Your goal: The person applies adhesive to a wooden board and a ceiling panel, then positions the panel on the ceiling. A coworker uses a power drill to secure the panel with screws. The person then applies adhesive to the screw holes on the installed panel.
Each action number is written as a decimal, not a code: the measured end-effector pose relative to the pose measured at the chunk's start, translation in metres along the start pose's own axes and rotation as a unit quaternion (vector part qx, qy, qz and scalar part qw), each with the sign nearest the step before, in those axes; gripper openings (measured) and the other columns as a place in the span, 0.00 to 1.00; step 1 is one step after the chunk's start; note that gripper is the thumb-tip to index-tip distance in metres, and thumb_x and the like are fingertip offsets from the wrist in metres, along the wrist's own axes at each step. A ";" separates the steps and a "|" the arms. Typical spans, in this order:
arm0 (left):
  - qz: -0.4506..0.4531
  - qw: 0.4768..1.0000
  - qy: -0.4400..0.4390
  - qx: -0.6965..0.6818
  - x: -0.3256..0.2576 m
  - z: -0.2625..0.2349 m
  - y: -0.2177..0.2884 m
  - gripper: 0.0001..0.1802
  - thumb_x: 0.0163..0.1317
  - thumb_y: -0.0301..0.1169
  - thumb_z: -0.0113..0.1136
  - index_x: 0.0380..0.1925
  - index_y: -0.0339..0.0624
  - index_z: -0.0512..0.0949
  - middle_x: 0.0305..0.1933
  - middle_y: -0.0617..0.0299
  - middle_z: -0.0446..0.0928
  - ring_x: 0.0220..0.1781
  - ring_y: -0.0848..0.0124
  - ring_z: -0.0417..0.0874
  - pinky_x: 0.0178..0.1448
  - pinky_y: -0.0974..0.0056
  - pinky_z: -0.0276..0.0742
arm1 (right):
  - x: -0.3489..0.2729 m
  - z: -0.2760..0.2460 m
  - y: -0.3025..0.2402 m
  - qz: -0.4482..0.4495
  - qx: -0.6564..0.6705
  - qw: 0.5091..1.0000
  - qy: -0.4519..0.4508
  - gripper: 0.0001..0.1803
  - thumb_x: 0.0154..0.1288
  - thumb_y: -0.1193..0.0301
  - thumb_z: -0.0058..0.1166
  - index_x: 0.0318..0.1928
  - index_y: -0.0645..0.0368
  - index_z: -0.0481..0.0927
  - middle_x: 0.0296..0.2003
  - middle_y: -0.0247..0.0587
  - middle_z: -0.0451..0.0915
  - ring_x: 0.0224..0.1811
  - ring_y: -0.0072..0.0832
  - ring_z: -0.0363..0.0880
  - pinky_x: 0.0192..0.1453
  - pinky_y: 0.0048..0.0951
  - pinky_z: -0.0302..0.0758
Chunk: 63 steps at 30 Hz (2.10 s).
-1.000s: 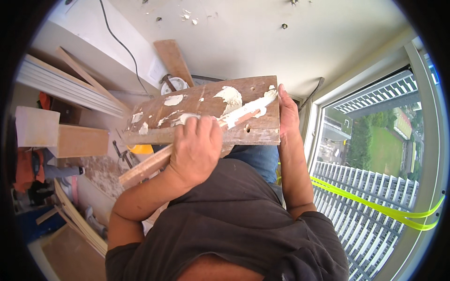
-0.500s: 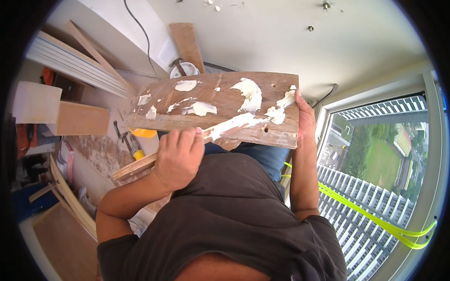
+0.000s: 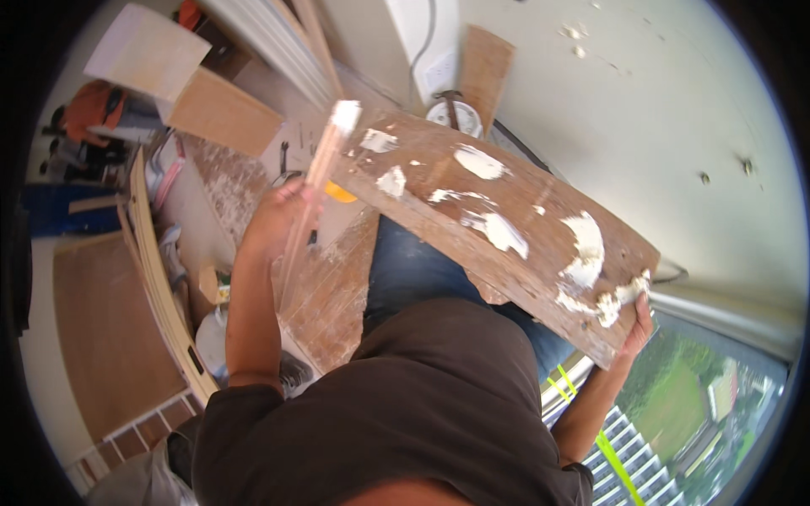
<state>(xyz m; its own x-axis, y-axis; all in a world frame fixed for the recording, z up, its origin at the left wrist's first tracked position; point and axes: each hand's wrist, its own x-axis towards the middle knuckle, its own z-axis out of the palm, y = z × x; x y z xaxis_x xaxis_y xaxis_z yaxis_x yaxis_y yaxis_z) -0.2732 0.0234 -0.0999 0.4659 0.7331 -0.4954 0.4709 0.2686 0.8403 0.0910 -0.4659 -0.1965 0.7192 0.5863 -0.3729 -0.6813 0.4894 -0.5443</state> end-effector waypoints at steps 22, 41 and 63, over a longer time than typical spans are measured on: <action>-0.150 0.818 0.057 0.552 0.381 -0.080 -0.189 0.16 0.63 0.37 0.68 0.49 0.48 0.91 0.58 0.55 0.88 0.61 0.54 0.88 0.59 0.52 0.85 | -0.039 0.008 -0.037 -0.027 -0.180 0.980 0.082 0.40 0.75 0.52 0.55 0.78 0.61 0.63 0.74 0.51 0.70 0.72 0.49 0.72 0.77 0.56 0.67; -0.086 0.964 0.124 -0.220 0.168 -0.114 -0.206 0.18 0.77 0.41 0.55 0.53 0.38 0.80 0.39 0.54 0.87 0.32 0.66 0.85 0.33 0.60 0.81 | -0.012 0.001 -0.038 -0.005 -0.140 0.989 -0.047 0.34 0.74 0.60 0.54 0.76 0.58 0.68 0.70 0.53 0.75 0.67 0.50 0.79 0.74 0.59 0.74; 0.431 0.713 0.176 0.524 0.127 0.061 -0.042 0.19 0.67 0.31 0.64 0.57 0.42 0.85 0.48 0.57 0.82 0.49 0.50 0.81 0.52 0.46 0.78 | 0.007 0.000 0.003 -0.024 -0.036 0.999 0.023 0.33 0.69 0.66 0.60 0.71 0.63 0.71 0.63 0.56 0.81 0.58 0.49 0.85 0.66 0.53 0.82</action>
<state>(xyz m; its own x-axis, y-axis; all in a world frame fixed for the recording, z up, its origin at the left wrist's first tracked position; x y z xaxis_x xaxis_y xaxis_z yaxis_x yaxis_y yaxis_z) -0.1879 0.0673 -0.2115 0.7902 0.5045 0.3479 0.5103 -0.8560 0.0821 0.0934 -0.4602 -0.2005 0.7572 0.5324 -0.3784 -0.6356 0.4672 -0.6146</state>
